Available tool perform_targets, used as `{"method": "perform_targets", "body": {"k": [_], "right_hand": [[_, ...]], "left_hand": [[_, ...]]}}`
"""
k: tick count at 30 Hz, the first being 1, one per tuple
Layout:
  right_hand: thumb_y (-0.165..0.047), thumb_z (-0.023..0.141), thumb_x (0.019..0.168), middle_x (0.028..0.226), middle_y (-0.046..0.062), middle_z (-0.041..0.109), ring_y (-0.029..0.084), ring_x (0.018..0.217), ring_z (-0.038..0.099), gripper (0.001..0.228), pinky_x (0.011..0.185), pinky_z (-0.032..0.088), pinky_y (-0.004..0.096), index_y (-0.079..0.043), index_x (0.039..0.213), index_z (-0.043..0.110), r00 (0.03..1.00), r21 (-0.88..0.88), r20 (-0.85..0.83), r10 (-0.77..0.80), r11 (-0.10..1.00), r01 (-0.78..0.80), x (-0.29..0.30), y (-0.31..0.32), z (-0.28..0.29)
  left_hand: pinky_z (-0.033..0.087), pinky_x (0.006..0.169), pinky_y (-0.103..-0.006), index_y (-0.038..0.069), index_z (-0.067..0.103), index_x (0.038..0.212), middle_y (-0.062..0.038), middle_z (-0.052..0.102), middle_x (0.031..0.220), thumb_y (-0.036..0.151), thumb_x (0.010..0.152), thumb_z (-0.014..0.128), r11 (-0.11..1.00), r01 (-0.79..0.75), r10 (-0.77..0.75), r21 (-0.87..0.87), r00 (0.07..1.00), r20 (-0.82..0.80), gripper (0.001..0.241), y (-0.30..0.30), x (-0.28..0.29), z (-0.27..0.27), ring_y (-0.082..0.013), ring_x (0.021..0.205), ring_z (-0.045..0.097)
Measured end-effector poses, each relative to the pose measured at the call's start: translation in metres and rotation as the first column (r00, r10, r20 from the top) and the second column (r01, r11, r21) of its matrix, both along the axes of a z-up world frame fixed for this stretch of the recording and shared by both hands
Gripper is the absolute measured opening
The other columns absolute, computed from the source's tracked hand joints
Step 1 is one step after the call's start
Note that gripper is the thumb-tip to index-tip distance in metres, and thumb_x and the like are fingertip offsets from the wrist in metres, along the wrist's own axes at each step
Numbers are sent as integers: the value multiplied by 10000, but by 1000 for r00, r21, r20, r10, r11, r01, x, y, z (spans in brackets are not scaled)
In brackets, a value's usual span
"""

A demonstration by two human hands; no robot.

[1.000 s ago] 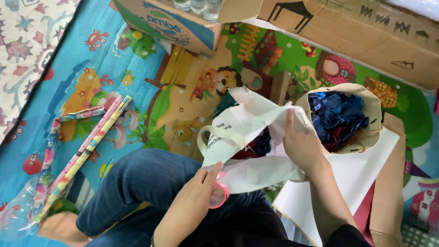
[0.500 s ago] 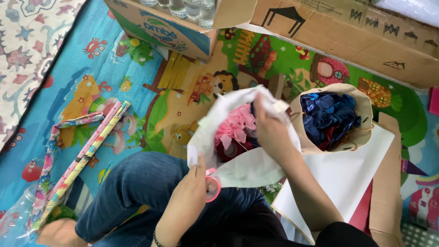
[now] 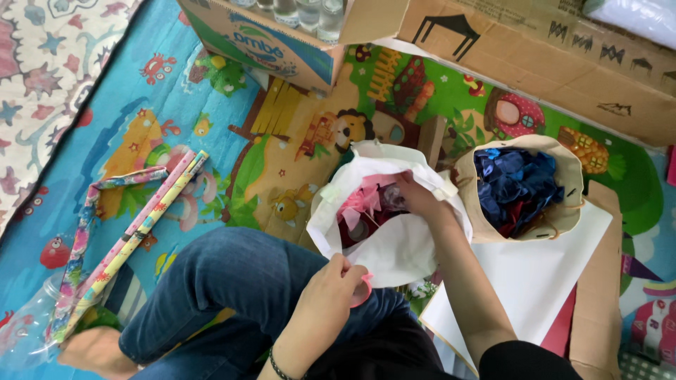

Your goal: The person wraps a small pink teddy bear in red paper to create a bouquet, securing it with pink ribbon by hand and cutting the ribbon with scissors.

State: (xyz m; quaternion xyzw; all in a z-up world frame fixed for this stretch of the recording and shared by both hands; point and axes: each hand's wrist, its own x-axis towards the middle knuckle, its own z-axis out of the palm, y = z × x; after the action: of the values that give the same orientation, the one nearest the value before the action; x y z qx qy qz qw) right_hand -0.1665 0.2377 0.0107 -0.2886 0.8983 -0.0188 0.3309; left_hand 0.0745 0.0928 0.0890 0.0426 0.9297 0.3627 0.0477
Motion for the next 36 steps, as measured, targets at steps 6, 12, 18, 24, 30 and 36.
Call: {"method": "perform_targets", "body": {"k": [6,12,18,24,30,36], "right_hand": [[-242,897,523,1445,227,141,420,1325,227,1230,1033,333,430,-77,1445,100,993,-212,-82,-85,975,66,4,2,-18],[-163,747,586,1204,164,553,332,1108,503,721,908,383,394,-107,1256,486,987,-517,-33,-158,848,118,15,-4,-47],[-334,700,727,792,2,612,126,743,550,219,688,430,263,-159,853,662,842,-206,479,-247,901,382,-7,12,-26],[-312,687,746,983,78,608,241,901,556,355,785,433,336,-134,1030,569,976,-250,178,-122,954,165,24,-9,-9],[-211,354,891,1181,162,545,318,1070,519,414,810,448,464,-93,1279,436,992,-108,83,-95,989,103,66,17,91],[-194,462,956,1181,48,598,261,1031,590,195,872,431,407,-163,1106,582,857,-689,-412,310,509,-516,113,-7,152]], "left_hand": [[447,543,-409,100,570,1077,-97,422,916,-190,588,574,998,53,-55,24,995,80,568,3,3,3,-303,691,522],[427,491,-396,80,550,990,-98,409,868,-148,653,574,998,59,-56,-32,996,70,408,8,5,-4,-295,619,492],[458,543,-372,69,565,1014,-100,424,890,-189,615,570,999,43,-42,-32,999,30,476,3,4,0,-275,642,515],[426,559,-387,40,575,998,-105,432,849,-4,819,597,992,1,9,123,997,-81,185,3,-4,10,-280,659,488],[439,630,-403,55,571,954,-136,514,870,-70,716,600,937,237,-163,257,946,-281,271,19,-21,-1,-331,672,543],[302,993,-489,182,630,1188,-75,558,1258,185,813,580,923,332,-383,-194,826,-412,379,105,-31,-88,-270,1178,474]]}}
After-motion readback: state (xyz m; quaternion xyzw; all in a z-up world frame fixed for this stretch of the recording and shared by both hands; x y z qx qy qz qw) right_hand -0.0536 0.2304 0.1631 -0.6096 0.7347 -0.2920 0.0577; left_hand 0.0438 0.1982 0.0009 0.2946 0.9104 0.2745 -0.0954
